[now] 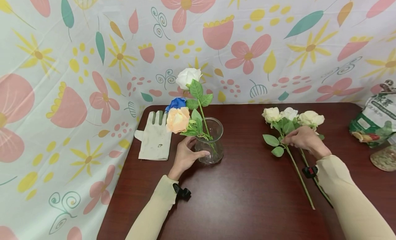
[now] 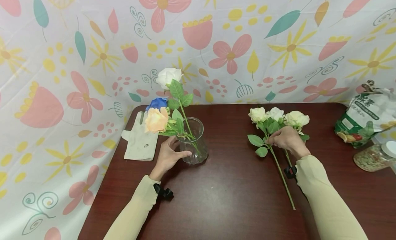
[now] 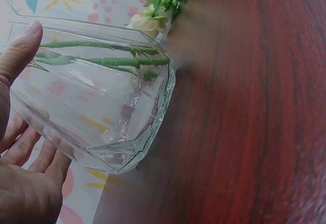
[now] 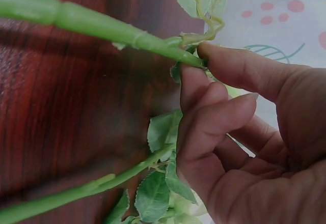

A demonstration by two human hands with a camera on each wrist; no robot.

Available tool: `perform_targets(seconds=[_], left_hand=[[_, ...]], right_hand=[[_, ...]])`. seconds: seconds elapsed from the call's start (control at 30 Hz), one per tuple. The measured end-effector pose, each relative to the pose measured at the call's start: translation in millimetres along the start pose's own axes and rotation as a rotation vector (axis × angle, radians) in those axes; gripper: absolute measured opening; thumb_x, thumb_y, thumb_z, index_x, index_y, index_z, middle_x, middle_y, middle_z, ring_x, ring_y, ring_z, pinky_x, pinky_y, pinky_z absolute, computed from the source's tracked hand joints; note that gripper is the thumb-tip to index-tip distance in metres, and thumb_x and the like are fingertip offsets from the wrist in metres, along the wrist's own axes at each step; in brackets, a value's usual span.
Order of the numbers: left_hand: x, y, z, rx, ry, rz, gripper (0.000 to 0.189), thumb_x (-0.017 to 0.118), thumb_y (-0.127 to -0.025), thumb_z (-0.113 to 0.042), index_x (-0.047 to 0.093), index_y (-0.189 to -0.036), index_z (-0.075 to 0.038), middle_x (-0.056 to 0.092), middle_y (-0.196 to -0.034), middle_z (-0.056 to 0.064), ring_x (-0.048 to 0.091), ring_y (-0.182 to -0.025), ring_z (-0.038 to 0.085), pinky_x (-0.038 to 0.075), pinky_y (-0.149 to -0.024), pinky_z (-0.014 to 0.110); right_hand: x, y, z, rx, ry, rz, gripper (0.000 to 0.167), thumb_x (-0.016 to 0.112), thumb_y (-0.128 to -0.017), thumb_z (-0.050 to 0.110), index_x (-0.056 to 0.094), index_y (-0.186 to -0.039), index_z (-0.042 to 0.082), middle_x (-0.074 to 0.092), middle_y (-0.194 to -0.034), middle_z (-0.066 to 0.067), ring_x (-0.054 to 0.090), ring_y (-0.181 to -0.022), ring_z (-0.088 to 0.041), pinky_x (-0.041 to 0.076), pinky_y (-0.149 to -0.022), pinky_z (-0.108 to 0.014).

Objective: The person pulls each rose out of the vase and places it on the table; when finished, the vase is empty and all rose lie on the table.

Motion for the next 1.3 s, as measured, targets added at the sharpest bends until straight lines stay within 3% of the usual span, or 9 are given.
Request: perform_targets(seconds=[0.43,0.7,1.1,1.2,1.3], left_hand=[[-0.5,1.4,-1.4,-0.005,-0.009,-0.008,0.082,0.099,-0.078,-0.009,0.064,-0.152,-0.009,0.069,-0.149,0.017,0.064,-0.143,0.037,0.054,-0.123,0.051],[-0.5,0.8,-1.4,-0.002,-0.008,-0.008,0.083,0.099,-0.079,-0.010,0.063,-0.153,-0.009,0.068,-0.150,0.017,0.063,-0.144,0.037,0.053,-0.124,0.051],[-0.2,1.0,-1.6,0.006,-0.001,0.004,0.082,0.100,-0.080,-0.014,0.063,-0.153,-0.009,0.068,-0.150,0.017,0.063,-0.144,0.038,0.053,-0.124,0.050],[-0.3,1.3,-1.3,0.005,-0.007,0.004,0.082,0.100,-0.080,-0.015,0.062,-0.153,-0.009,0.068,-0.150,0.017,0.063,-0.144,0.038,0.054,-0.124,0.051],[-0.4,1.0,-1.3,0.004,-0.007,0.004,0.082,0.100,-0.080,-0.015,0.063,-0.153,-0.010,0.068,-0.150,0.017,0.063,-0.144,0.037,0.053,-0.124,0.050]], right_hand=[[5.2,-5.6,-6.6,0.011,0.015,0.009,0.036,0.077,-0.100,0.023,0.080,-0.117,-0.008,0.075,-0.079,0.000,0.062,-0.076,-0.016,0.053,-0.066,-0.028],[6.8,-5.5,-6.6,0.006,0.063,-0.011,0.027,0.079,-0.098,0.027,0.086,-0.102,0.001,0.075,-0.078,-0.002,0.059,-0.074,-0.016,0.049,-0.065,-0.029],[8.6,-2.8,-10.4,0.009,0.097,-0.031,0.040,0.081,-0.097,0.033,0.084,-0.113,-0.004,0.078,-0.083,-0.005,0.064,-0.079,-0.017,0.054,-0.069,-0.030],[8.8,-1.2,-10.5,0.001,0.110,-0.038,0.043,0.081,-0.097,0.034,0.083,-0.114,-0.005,0.080,-0.088,-0.010,0.068,-0.083,-0.021,0.058,-0.071,-0.032],[7.7,1.1,-9.0,-0.010,0.118,-0.053,0.045,0.080,-0.097,0.035,0.082,-0.114,-0.006,0.081,-0.100,-0.022,0.073,-0.094,-0.036,0.063,-0.076,-0.041]])
Point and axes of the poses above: each hand's wrist, its own y-axis away from the middle knuckle, its own x-axis out of the palm, z = x × y, the point moved 5 cm from there along -y, towards the middle knuckle
